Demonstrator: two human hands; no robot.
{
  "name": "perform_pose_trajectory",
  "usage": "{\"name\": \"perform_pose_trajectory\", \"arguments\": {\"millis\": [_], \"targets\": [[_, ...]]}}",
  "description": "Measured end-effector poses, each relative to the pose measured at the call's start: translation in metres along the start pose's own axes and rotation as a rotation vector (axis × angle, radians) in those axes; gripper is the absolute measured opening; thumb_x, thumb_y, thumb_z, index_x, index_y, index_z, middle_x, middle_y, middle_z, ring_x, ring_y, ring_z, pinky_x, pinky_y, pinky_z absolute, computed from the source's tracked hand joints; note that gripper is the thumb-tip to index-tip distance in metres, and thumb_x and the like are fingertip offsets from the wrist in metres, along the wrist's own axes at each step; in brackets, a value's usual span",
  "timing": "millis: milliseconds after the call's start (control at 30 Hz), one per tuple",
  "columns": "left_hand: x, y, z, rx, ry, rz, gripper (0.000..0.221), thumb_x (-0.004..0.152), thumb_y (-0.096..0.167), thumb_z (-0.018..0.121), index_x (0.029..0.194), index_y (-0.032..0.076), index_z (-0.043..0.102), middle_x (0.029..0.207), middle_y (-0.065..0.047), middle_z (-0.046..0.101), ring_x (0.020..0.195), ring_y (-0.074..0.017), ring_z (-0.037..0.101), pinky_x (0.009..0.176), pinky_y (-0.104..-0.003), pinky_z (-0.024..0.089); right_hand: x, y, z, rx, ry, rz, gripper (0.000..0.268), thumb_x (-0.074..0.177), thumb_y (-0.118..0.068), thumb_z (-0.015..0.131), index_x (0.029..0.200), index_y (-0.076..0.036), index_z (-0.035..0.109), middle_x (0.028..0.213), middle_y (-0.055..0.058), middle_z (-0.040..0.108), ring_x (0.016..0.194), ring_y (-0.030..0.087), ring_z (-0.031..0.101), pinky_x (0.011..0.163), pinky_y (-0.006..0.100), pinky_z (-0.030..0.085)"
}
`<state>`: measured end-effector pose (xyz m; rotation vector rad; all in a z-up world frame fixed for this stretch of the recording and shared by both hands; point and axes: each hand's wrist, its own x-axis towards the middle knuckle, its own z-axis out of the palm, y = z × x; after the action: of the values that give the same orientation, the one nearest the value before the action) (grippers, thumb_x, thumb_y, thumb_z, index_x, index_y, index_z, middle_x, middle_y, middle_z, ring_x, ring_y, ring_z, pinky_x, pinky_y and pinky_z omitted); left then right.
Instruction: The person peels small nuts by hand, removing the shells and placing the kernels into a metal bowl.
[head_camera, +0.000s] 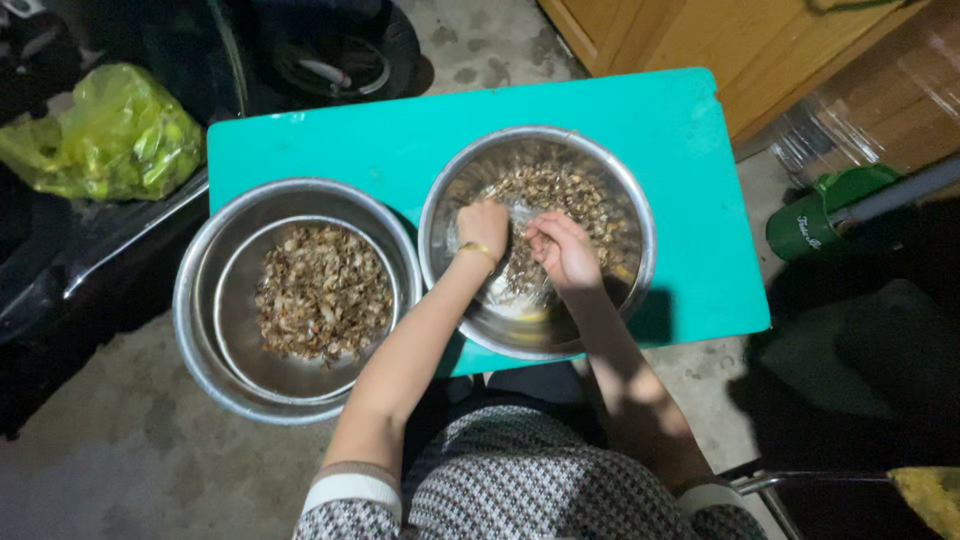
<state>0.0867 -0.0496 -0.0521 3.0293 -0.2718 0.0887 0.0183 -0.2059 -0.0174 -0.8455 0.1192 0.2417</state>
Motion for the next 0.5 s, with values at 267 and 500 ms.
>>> {"name": "perform_pose_trajectory", "arguments": {"millis": [267, 500], "targets": [[-0.051, -0.039, -0.085, -0.706, 0.091, -0.045, 0.013, 0.083, 0.004, 0.072, 0.088, 0.004, 0.083, 0.088, -0.018, 0.079, 0.078, -0.0318, 0.075, 0.072, -0.040, 0.058, -0.011, -0.008, 0.015, -0.021, -0.037, -0.022, 0.010, 0.100, -0.003, 0.057, 0.103, 0.002, 0.064, 0.088, 0.009, 0.065, 0.072, 0.014, 0.055, 0.065, 0.027, 0.044], [-0.066, -0.050, -0.068, -1.756, -0.189, -0.070, 0.020, 0.094, 0.004, 0.073, 0.113, -0.005, 0.071, 0.100, -0.014, 0.078, 0.090, -0.0176, 0.077, 0.074, -0.024, 0.060, -0.007, 0.000, 0.017, -0.208, -0.075, -0.041, 0.017, 0.094, 0.000, 0.069, 0.110, 0.006, 0.070, 0.089, 0.008, 0.070, 0.072, 0.010, 0.059, 0.066, 0.023, 0.046]]}}
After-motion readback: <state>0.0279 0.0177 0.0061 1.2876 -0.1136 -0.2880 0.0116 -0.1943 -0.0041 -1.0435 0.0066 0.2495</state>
